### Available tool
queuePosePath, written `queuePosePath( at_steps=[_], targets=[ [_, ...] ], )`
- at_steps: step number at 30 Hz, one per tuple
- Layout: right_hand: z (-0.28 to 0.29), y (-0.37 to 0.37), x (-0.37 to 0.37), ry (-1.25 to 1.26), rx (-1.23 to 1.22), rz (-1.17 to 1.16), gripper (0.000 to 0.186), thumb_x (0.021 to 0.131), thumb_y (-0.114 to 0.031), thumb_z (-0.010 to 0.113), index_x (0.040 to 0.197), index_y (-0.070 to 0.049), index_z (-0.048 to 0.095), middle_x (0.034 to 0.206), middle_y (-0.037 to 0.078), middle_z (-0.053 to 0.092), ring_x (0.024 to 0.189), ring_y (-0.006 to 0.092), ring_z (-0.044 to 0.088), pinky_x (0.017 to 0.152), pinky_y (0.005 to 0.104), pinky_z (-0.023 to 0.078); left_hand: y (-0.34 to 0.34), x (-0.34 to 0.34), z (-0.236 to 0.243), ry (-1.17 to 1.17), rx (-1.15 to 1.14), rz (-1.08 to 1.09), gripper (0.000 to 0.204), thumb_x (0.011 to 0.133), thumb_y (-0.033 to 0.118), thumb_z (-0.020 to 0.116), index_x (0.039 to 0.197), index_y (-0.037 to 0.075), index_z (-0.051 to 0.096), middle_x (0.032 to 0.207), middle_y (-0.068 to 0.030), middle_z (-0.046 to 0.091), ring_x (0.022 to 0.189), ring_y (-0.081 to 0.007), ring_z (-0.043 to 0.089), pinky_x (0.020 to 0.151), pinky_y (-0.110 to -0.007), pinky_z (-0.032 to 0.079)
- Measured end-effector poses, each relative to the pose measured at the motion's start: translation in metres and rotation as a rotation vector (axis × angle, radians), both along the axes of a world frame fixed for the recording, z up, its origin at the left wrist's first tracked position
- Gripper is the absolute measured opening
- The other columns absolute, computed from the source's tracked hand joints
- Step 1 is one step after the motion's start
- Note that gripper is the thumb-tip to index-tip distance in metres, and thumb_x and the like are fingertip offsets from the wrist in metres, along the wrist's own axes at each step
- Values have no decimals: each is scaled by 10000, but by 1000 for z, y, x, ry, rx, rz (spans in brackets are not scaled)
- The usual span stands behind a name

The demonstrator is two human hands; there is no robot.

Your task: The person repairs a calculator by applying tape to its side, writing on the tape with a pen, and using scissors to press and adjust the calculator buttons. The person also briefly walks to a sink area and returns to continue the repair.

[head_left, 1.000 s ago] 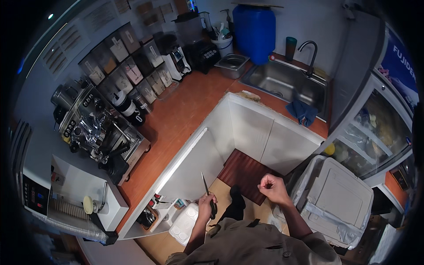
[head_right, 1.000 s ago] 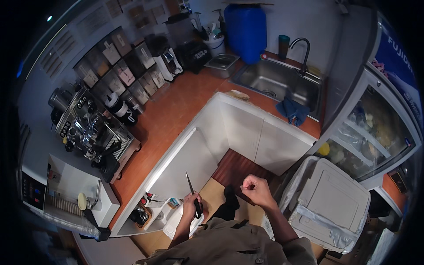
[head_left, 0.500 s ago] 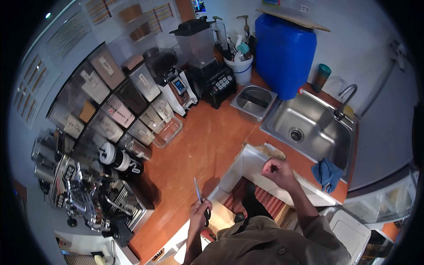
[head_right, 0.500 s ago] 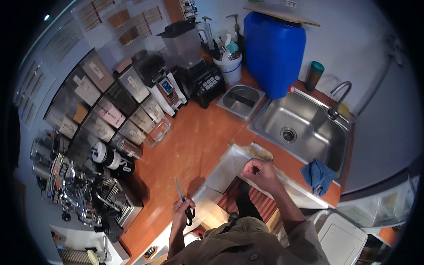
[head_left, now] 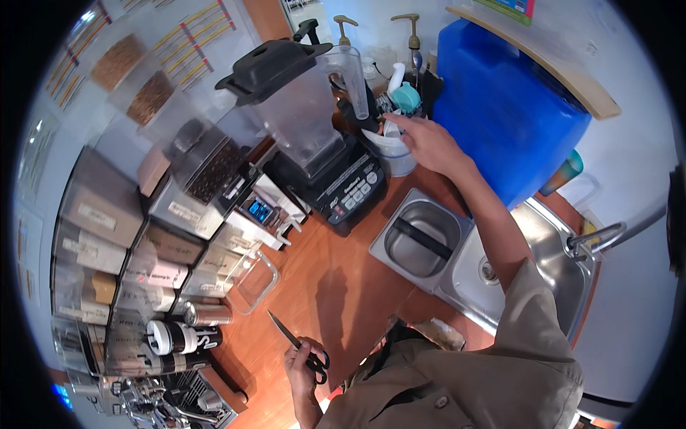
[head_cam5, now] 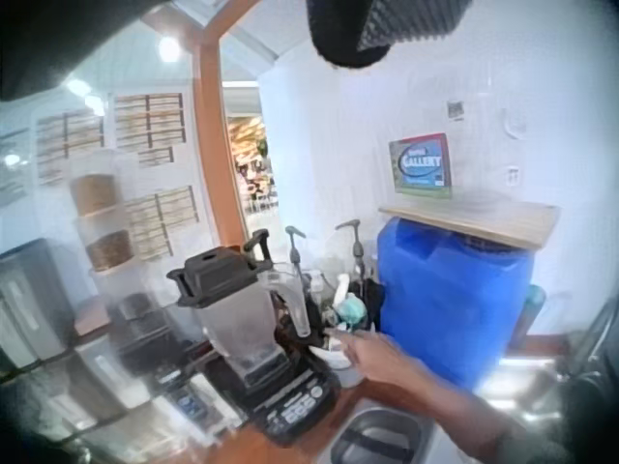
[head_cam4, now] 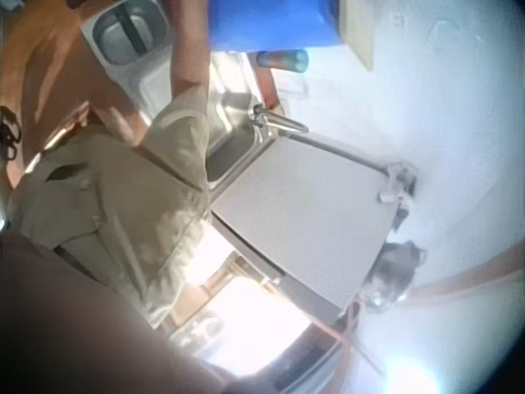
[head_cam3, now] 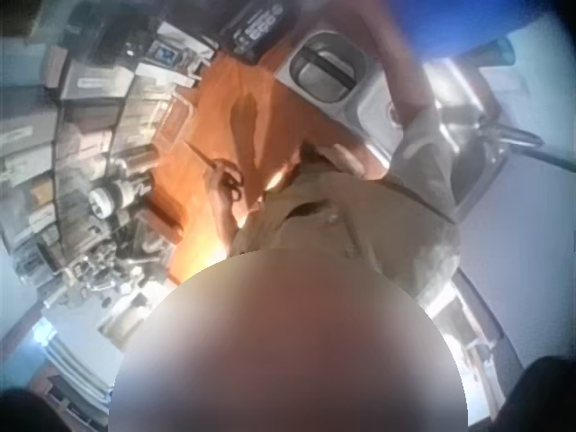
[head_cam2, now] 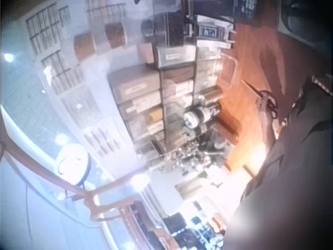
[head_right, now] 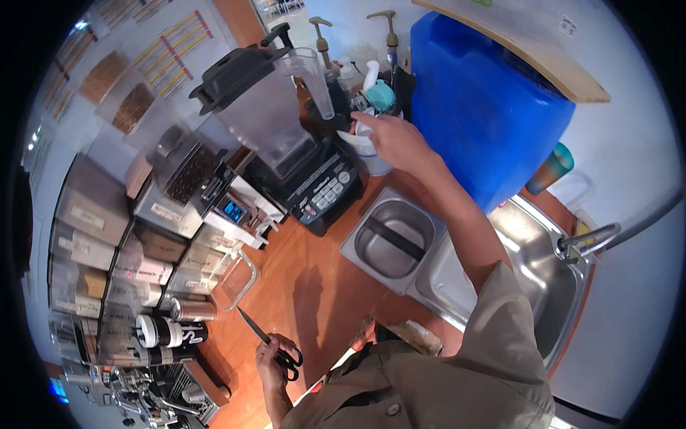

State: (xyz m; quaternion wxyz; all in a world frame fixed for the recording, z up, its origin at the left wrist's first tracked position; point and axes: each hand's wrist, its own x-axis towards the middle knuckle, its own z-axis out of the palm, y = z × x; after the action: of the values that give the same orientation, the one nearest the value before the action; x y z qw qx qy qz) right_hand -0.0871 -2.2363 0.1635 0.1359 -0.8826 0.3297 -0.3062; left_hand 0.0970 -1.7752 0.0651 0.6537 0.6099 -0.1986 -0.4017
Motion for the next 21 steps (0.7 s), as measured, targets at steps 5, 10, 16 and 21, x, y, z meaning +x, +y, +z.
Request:
queuePosePath(
  at_steps=[5, 10, 16, 21],
  targets=[
    [-29, -18, -2, 256, -9, 43, 528, 874, -83, 685, 1391, -143, 597, 1137, 209, 708, 970, 421, 694, 839, 510, 563, -36, 5, -4, 62, -10, -9, 274, 1020, 190, 578, 817, 8, 601, 795, -115, 635, 800, -217, 615, 830, -375, 493],
    [-56, -16, -14, 95, 60, 81, 521, 867, -67, 718, 1363, -134, 575, 1094, 187, 732, 894, 416, 712, 763, 507, 576, -80, 19, 0, 46, 32, -94, 268, 1017, 189, 589, 817, 12, 606, 786, -115, 631, 785, -215, 609, 803, -360, 488],
    [-75, -23, -3, -48, 92, -2, 390, 901, -81, 732, 1247, -98, 552, 885, 197, 732, 761, 399, 725, 641, 477, 565, -126, 40, 15, 22, 81, -223, 280, 1014, 197, 580, 819, -3, 610, 793, -116, 624, 766, -217, 596, 762, -349, 475],
    [-80, -25, -1, -106, 116, -55, 309, 922, -111, 720, 1169, -88, 536, 844, 186, 722, 733, 406, 713, 588, 504, 546, -131, 46, 12, 50, 75, -193, 283, 998, 208, 587, 819, -10, 609, 780, -120, 612, 810, -249, 600, 780, -383, 477]
  ],
)
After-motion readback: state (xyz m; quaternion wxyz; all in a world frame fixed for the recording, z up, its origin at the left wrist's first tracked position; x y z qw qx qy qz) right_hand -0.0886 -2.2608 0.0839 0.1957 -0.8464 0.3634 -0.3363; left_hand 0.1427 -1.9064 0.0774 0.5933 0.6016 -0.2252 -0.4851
